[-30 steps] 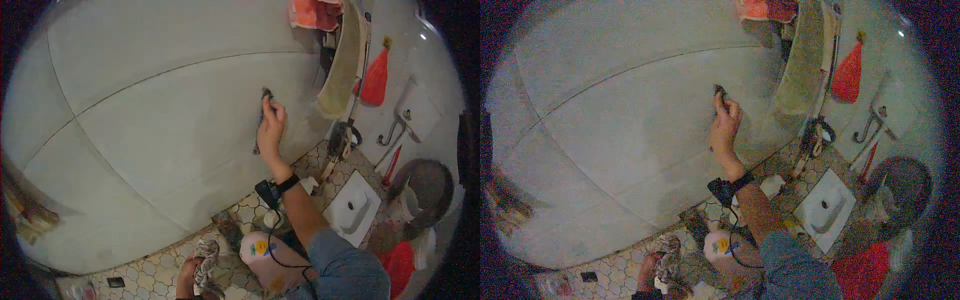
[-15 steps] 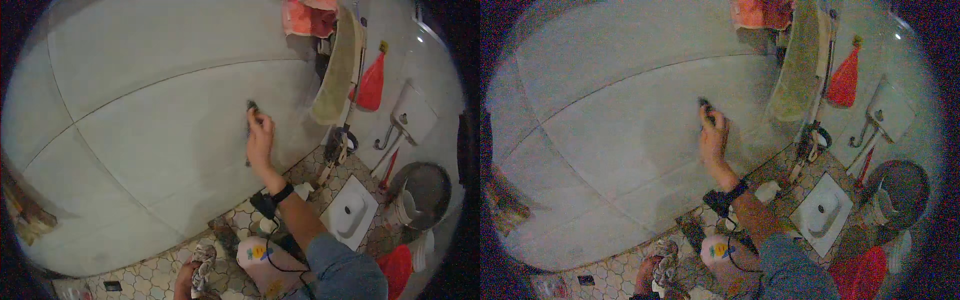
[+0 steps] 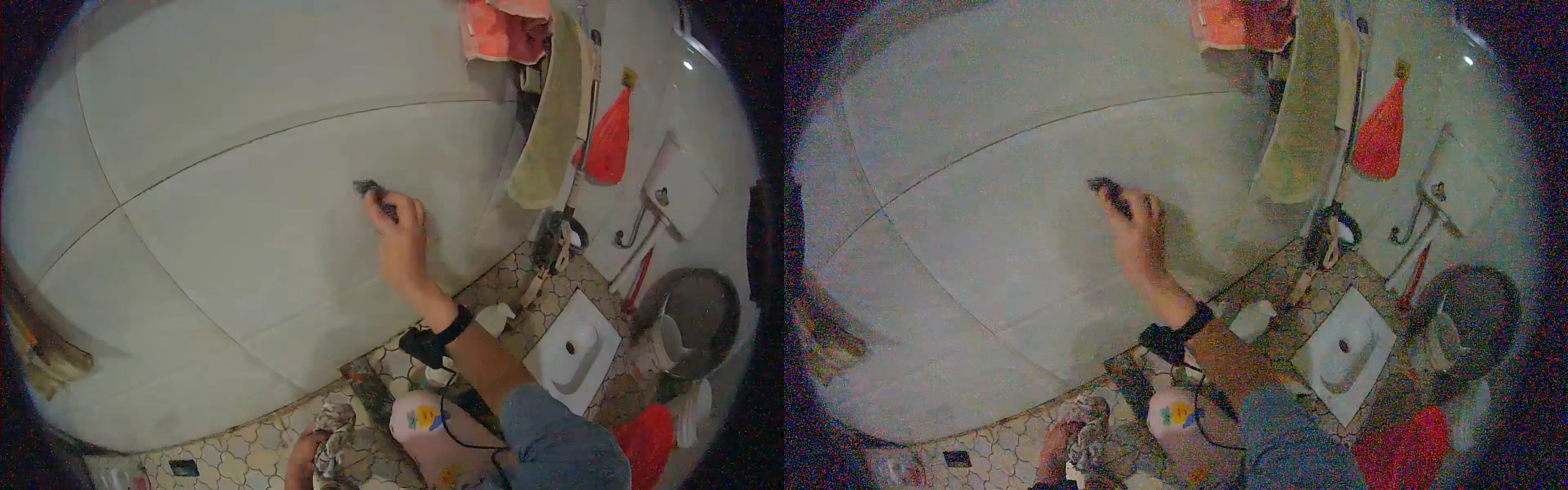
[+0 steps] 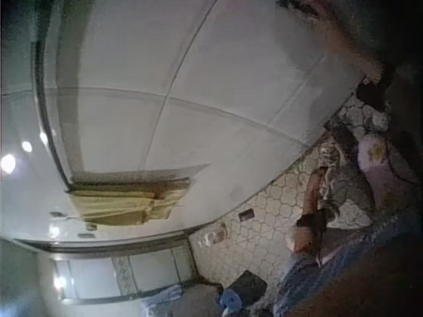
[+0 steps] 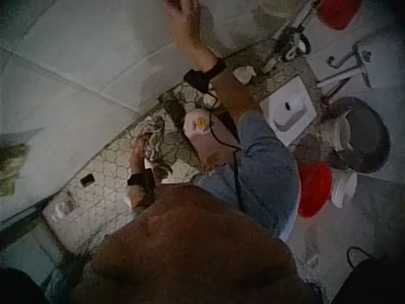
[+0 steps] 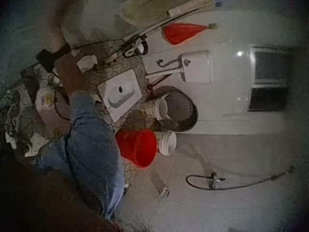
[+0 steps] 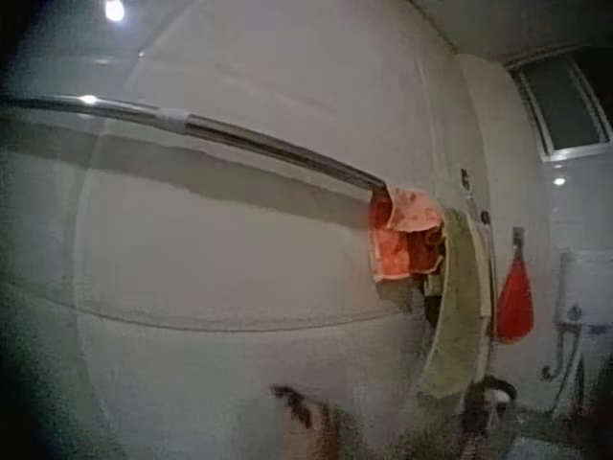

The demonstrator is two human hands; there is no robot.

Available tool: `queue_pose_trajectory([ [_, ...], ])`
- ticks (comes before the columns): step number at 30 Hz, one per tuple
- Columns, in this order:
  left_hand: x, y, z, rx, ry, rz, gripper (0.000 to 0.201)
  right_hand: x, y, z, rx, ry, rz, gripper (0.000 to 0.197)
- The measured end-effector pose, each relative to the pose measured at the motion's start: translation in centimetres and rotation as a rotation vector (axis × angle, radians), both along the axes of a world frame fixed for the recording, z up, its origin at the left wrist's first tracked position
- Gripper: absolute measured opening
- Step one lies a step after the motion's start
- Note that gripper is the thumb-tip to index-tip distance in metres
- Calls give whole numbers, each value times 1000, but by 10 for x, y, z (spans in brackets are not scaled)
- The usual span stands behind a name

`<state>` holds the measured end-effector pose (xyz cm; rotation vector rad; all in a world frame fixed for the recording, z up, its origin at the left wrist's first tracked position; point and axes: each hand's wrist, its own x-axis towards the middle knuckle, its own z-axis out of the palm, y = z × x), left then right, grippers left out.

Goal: Scrubbing and wiping down a tiled bathroom wall using a brush and a cloth.

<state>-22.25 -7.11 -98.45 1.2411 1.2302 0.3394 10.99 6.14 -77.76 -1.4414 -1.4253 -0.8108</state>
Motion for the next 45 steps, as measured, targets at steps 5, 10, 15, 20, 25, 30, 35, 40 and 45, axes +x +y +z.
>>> queue_pose_trajectory([
  [5, 5, -6, 16, -254, -90, 262, 43, -3, 4, 21, 153, 66, -26, 51],
  [10, 6, -6, 10, -271, -197, 207, 42, -14, -6, 20, 61, 149, -90, 48],
  [15, 3, -10, 12, -268, -313, 280, 40, -7, -9, 20, 34, -93, 33, 49],
  [20, 8, -10, 27, -257, -182, 277, 37, 11, -2, 26, 101, 43, -87, 56],
  [25, 13, -2, 29, -346, -147, 306, 37, -31, -12, -6, -34, -30, -111, 41],
  [30, 7, -1, 7, -285, -268, 204, 40, -56, -21, -20, -74, -168, 59, 41],
  [35, 3, 0, -21, -433, -381, 279, 41, -26, -11, 3, 33, 95, -94, 44],
  [40, -4, -7, -17, -378, -310, 305, 41, -29, -9, -3, 2, -3, -1, 44],
  [45, -11, -2, -6, 661, 200, -504, 39, -31, -12, -11, -14, -125, -1, 49],
])
